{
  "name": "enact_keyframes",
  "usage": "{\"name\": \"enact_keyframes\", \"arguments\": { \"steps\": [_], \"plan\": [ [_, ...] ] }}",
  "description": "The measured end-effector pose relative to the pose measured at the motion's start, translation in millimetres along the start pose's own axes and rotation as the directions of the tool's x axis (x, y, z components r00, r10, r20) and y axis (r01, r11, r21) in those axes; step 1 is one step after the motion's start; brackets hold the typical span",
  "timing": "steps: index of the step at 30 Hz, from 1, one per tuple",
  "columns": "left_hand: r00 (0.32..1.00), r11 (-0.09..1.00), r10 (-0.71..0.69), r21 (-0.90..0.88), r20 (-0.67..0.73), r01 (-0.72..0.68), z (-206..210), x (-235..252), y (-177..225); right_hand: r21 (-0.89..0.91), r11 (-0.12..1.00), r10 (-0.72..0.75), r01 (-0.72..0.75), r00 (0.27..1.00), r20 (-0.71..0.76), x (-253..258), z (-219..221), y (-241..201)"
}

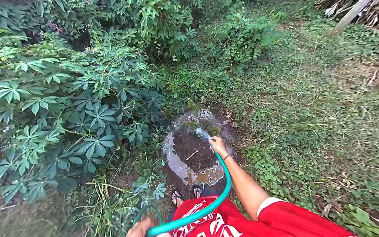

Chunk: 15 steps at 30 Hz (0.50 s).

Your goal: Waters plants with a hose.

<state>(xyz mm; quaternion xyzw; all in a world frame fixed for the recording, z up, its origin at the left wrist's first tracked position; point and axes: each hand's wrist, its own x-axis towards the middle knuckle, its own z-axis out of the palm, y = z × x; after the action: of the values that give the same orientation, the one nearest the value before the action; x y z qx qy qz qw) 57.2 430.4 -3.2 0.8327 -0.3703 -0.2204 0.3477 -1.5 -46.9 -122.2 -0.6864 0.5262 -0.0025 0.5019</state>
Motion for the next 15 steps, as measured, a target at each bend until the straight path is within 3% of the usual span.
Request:
{"name": "enact_keyframes", "arguments": {
  "steps": [7,15],
  "plan": [
    [0.991,0.998,0.048,0.043,-0.123,-0.043,24.6,-0.9,-16.9,-0.019,0.997,0.072,-0.072,0.997,-0.001,-5.6,-8.3,16.0],
    [0.988,0.996,0.088,0.044,-0.126,-0.083,29.2,1.8,-18.0,0.02,0.992,0.127,-0.127,0.992,0.026,-15.8,-11.0,42.8]
  ]
}}
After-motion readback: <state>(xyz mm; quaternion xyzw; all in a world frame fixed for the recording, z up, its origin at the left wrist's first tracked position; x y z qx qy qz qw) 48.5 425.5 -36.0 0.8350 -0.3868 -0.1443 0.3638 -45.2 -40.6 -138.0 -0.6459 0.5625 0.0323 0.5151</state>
